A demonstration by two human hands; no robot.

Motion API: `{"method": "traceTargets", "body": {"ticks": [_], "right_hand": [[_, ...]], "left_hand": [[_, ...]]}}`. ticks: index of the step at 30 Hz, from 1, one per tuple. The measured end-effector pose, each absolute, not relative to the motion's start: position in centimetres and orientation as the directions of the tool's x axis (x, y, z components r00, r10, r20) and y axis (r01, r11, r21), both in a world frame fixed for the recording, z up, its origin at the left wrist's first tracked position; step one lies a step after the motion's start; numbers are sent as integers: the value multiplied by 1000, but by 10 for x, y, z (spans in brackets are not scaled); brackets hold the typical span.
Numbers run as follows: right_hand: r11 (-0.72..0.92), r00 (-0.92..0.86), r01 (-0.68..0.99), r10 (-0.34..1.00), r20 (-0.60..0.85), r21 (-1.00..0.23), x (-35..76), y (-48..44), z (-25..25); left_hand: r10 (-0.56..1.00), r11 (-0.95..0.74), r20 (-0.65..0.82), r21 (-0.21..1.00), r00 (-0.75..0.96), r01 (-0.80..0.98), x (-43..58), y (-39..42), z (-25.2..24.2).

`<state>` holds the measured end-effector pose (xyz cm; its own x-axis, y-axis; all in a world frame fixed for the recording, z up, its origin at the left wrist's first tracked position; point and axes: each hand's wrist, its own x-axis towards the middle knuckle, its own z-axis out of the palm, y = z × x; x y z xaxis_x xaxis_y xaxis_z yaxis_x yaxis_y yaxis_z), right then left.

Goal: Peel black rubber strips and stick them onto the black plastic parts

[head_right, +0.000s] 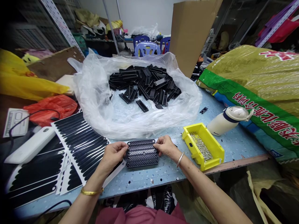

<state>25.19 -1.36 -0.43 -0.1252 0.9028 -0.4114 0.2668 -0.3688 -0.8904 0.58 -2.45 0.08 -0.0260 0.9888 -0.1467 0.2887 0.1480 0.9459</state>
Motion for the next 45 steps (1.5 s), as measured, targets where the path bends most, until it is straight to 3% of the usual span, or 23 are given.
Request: {"method": "traceTargets", "body": {"ticks": [8, 20, 37, 45], "right_hand": [[-362, -134, 270, 904, -407, -892, 253, -13, -7], [-368, -139, 282, 898, -417, -886, 252, -12, -5], [-387, -146, 277, 888, -436, -880, 252, -11, 0], [-377, -114, 286, 899, -422, -881, 248, -14, -1]], "left_hand": [[952, 301, -288, 939, -101, 164, 11, -23, 1], [909, 405, -409, 913, 78, 54, 7, -15, 7], [850, 298, -373, 923, 372, 245, -14, 5, 4], [860, 338, -380, 924, 342, 178, -9, -2, 4]]}}
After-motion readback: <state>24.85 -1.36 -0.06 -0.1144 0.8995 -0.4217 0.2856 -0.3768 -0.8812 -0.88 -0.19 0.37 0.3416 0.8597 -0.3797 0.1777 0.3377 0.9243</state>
